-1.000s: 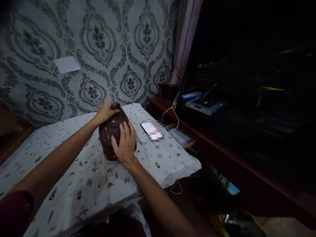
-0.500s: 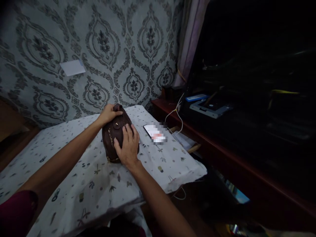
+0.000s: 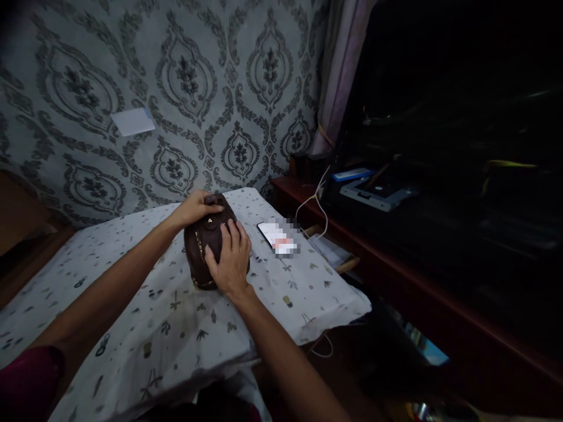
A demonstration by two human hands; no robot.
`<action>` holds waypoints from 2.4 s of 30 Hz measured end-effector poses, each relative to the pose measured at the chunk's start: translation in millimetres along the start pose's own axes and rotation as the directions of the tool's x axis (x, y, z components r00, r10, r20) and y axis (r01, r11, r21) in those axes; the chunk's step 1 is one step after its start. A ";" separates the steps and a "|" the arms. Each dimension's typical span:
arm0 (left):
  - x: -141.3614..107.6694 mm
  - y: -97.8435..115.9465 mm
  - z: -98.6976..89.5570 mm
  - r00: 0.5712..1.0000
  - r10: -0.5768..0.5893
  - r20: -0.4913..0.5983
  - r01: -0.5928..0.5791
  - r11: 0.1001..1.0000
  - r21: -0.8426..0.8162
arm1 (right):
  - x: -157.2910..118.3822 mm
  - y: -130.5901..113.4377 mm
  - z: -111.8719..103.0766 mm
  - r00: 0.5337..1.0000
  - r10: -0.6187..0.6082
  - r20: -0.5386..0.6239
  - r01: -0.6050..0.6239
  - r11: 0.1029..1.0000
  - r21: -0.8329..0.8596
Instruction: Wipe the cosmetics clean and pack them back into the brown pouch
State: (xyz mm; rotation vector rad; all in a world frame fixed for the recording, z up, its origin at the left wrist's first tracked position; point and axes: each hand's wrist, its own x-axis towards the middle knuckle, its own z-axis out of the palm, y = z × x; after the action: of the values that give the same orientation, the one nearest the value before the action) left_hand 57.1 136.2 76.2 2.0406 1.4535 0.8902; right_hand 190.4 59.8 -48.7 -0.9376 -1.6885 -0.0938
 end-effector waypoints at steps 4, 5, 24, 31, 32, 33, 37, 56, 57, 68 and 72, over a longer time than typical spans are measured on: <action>-5.4 -7.7 -15.9 0.998 0.065 -0.012 -0.066 0.995 -0.070 | -0.9 0.1 -0.8 1.000 0.005 -0.027 -0.006 1.000 -0.014; -7.2 -11.3 -22.1 0.997 0.069 -0.043 -0.070 0.997 -0.040 | -1.3 0.0 -0.8 0.999 0.001 -0.034 -0.002 1.000 -0.014; -29.5 -37.0 -42.2 0.988 -0.053 -0.144 0.069 0.992 0.108 | -2.1 -1.9 0.8 0.999 -0.038 -0.016 0.038 0.999 -0.034; -43.2 -22.2 -42.5 0.998 -0.039 -0.051 0.043 0.996 0.079 | -2.3 -1.8 1.6 1.000 -0.030 -0.007 0.030 0.999 -0.028; -45.1 -20.8 -42.6 0.999 -0.031 -0.043 0.035 0.995 0.091 | -2.3 -1.9 1.4 0.999 -0.032 -0.009 0.032 0.999 -0.028; -46.9 -19.7 -42.8 0.999 -0.021 -0.038 0.025 0.994 0.104 | -2.2 -1.9 1.1 0.999 -0.032 -0.008 0.031 0.999 -0.029; -50.3 -18.1 -41.8 1.000 -0.017 -0.023 0.020 0.992 0.127 | -1.4 -2.6 -0.4 1.000 -0.018 0.005 0.018 1.000 -0.022; -7.4 13.5 3.1 0.988 0.036 -0.152 0.017 0.941 0.338 | -6.5 -0.6 -2.1 0.997 0.065 -0.046 -0.063 0.997 0.042; -7.3 13.1 4.3 0.985 0.034 -0.169 0.024 0.943 0.332 | -6.6 -0.7 -2.0 0.997 0.064 -0.041 -0.062 0.997 0.041; -9.9 9.6 10.0 0.986 -0.027 -0.163 0.044 0.994 0.100 | -6.7 1.1 1.8 0.999 0.010 -0.049 -0.009 1.000 0.017; -14.3 10.6 13.5 0.986 -0.015 -0.165 0.017 1.000 0.011 | -6.9 1.5 2.6 0.999 0.028 -0.034 -0.027 0.999 0.019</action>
State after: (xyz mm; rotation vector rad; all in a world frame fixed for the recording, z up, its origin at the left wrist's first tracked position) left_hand 70.6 119.1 71.2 2.0005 1.5631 1.0683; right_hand 189.5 58.4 -56.1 -0.9400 -1.6415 -0.0751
